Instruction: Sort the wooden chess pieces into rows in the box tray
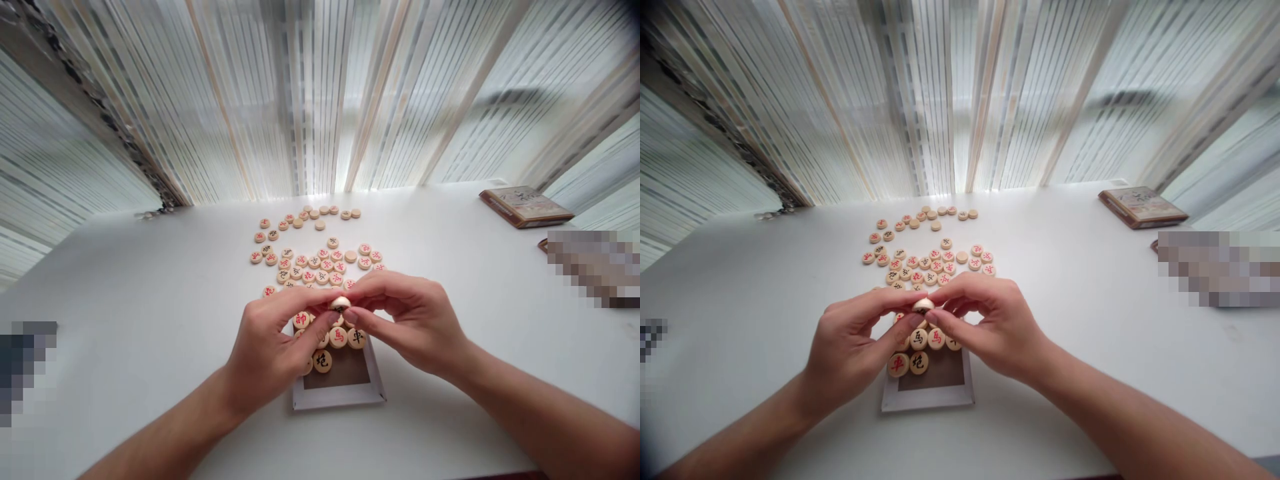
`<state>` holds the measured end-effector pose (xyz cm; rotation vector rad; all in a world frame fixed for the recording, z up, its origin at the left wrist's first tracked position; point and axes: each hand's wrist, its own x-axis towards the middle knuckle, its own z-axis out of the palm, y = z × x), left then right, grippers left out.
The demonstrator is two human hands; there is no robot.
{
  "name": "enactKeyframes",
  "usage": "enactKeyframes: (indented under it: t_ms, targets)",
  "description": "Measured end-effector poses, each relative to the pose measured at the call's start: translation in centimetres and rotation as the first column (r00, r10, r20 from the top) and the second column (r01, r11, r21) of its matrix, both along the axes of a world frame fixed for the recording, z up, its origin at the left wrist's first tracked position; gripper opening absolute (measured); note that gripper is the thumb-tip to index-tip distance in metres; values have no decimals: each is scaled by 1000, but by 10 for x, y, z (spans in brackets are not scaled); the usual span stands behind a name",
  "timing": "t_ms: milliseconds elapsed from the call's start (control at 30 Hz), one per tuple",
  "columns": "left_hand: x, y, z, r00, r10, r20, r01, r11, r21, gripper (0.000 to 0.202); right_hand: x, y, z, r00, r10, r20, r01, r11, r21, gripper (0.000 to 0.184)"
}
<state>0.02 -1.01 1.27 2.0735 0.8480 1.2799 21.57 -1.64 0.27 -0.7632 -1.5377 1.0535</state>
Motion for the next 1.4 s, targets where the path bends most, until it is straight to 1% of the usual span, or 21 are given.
enactKeyframes:
  t_ms: [67, 133, 267, 333, 400, 500, 567, 633, 700, 767, 867, 933, 1033, 1167, 1300, 1400]
  targets:
    - [-1, 1, -2, 1000, 9, -14, -9, 999, 35, 25, 1, 0, -1, 999, -30, 45, 26, 995, 97, 19]
    - [-3, 2, -3, 1000, 12, -21, -11, 999, 52, 26, 1, 0, -1, 996, -48, 74, 36, 988, 153, 20]
    - [-3, 3, -3, 1000, 10, -5, -9, 998, 70, 30, 1, 0, -2, 992, -69, 104, 46, 976, 211, 24]
    - [-2, 3, -2, 1000, 12, 6, -13, 997, 77, 32, 1, 0, -3, 992, -75, 97, 53, 976, 211, 25]
    - [-2, 2, -3, 1000, 20, 20, -22, 997, 73, 33, 0, -1, -3, 995, -67, 69, 56, 985, 162, 24]
    - [-2, 1, -5, 998, 24, 56, -26, 999, 37, 36, -1, -3, -4, 1000, -29, -13, 29, 999, 17, 24]
    - [-1, 1, -5, 996, 17, 86, -15, 1000, -21, 37, -1, -4, -3, 997, 1, -80, -7, 998, -69, 26]
    - [0, 1, -5, 993, 10, 121, 3, 994, -113, 36, -2, -4, -2, 990, 21, -138, -39, 990, -133, 25]
    - [1, 0, -2, 986, 10, 168, 31, 971, -237, 32, -3, -3, 0, 983, 28, -180, -64, 978, -199, 23]
    - [2, 0, 1, 975, 12, 220, 69, 931, -358, 28, -3, -1, 2, 980, 32, -196, -86, 958, -273, 25]
    - [3, 1, 4, 961, 25, 275, 109, 880, -462, 23, -1, 0, 4, 979, 46, -200, -117, 927, -357, 33]
    - [3, 2, 6, 957, 24, 290, 126, 865, -486, 20, -1, 1, 5, 976, 57, -210, -135, 914, -382, 35]
    - [3, 3, 7, 951, 3, 308, 159, 851, -501, 17, 0, 1, 5, 974, 86, -211, -165, 905, -391, 33]
    - [4, 3, 8, 956, -13, 292, 162, 857, -490, 14, 0, 1, 5, 979, 94, -181, -160, 904, -396, 28]
    - [6, 3, 7, 957, -23, 289, 157, 880, -449, 13, 0, 1, 5, 984, 97, -146, -149, 904, -402, 22]
    - [6, 1, 5, 950, -10, 313, 162, 869, -467, 15, 0, 1, 6, 986, 111, -121, -153, 889, -432, 27]
